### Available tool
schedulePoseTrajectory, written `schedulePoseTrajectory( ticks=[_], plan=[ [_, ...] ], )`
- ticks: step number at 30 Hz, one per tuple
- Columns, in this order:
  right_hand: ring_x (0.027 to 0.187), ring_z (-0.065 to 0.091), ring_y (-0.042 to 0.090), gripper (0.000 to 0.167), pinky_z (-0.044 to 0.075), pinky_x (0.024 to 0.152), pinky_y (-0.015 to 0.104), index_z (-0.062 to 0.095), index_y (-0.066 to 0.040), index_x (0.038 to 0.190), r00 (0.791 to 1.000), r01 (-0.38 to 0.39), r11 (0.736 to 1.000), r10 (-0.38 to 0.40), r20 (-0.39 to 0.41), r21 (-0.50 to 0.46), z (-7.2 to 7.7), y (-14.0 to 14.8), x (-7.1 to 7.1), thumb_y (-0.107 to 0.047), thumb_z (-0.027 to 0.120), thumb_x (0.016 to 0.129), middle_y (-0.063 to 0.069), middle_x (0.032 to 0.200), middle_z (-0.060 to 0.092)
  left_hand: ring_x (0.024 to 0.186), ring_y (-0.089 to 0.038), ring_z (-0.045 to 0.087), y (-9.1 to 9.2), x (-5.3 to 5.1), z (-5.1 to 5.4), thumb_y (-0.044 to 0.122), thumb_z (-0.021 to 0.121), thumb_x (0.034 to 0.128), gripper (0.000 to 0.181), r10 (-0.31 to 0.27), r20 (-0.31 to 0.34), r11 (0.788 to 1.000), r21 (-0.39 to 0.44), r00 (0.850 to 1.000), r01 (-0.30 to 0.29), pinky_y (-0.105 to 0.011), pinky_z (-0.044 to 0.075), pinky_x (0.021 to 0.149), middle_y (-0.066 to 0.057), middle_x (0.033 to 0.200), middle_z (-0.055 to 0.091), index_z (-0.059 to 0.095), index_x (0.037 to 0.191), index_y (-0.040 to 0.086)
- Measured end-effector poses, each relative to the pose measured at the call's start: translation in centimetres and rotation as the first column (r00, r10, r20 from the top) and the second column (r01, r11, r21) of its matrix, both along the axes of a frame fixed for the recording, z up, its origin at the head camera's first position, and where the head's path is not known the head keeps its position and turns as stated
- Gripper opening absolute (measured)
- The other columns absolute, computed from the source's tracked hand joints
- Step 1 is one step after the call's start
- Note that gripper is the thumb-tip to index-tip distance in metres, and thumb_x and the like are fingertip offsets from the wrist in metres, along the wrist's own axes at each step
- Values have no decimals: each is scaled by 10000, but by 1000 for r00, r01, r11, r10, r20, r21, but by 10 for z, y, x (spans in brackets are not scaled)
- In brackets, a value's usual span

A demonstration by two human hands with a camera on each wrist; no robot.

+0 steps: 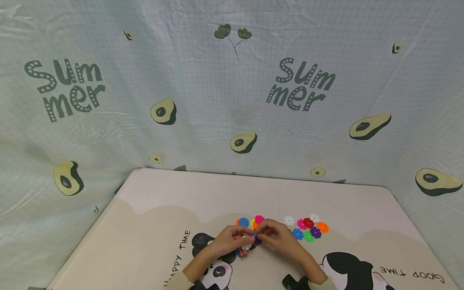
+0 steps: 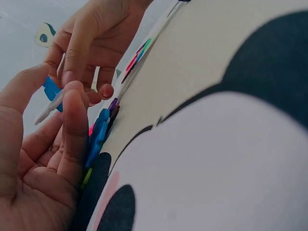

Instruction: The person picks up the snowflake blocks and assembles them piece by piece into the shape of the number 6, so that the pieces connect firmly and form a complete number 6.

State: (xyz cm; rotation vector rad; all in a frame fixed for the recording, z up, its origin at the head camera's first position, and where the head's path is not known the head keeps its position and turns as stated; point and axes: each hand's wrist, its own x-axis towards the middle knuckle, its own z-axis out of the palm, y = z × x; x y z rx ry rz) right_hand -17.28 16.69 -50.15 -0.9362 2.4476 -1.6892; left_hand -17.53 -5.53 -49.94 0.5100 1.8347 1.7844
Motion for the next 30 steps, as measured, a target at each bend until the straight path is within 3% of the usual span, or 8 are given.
schedulePoseTrajectory(
  ticks=[6, 10, 16, 21, 26, 30],
  plan=[
    [813, 617, 168, 132, 522, 687, 258, 646, -13, 998, 996, 19, 1000, -17, -90, 16, -3, 0, -3, 68, 632, 894, 142, 923, 651, 608, -65, 605, -2, 0, -1, 222, 623, 963, 365, 26, 11, 1000, 16, 1000, -26, -192, 507, 592, -119, 932, 697, 625, 1183, -70],
    [779, 579, 213, 159, 505, 644, 252, 652, 1, 960, 981, 113, 993, -108, -160, 24, -9, 1, -6, 121, 645, 855, 160, 919, 628, 623, -73, 580, -3, 1, -1, 257, 620, 966, 382, 37, 20, 999, 15, 999, -37, -193, 499, 585, -112, 1000, 684, 630, 1186, -56],
    [757, 540, 92, 190, 502, 642, 225, 681, -30, 1001, 944, 271, 960, -253, -210, 64, -11, 0, -11, 71, 690, 840, 119, 1020, 621, 615, -79, 537, -2, 1, 0, 287, 625, 962, 398, 48, 16, 999, 9, 999, -48, -190, 482, 586, -66, 1007, 671, 634, 1190, -40],
    [713, 517, 57, 238, 490, 631, 225, 676, 24, 1074, 948, 256, 960, -227, -224, 110, -7, -2, -17, 33, 706, 838, 194, 1108, 627, 599, -69, 531, -3, 1, -1, 279, 610, 973, 403, 41, 7, 999, 18, 999, -41, -182, 481, 584, -45, 987, 646, 629, 1190, -60],
    [707, 478, 46, 183, 450, 606, 218, 676, 0, 1021, 969, 204, 962, -173, -176, 183, -6, -3, -24, 33, 698, 842, 152, 1054, 616, 586, -67, 523, -3, -1, -3, 313, 594, 980, 422, 40, 8, 999, 7, 999, -40, -182, 478, 591, 5, 923, 611, 631, 1177, -58],
    [706, 467, 31, 159, 447, 600, 216, 677, -9, 1003, 972, 188, 960, -152, -179, 206, -5, -3, -25, 35, 688, 850, 114, 1005, 605, 577, -68, 517, -3, -2, -5, 326, 592, 979, 439, 42, 15, 999, 10, 999, -42, -186, 474, 587, 17, 874, 588, 626, 1177, -64]
  ],
)
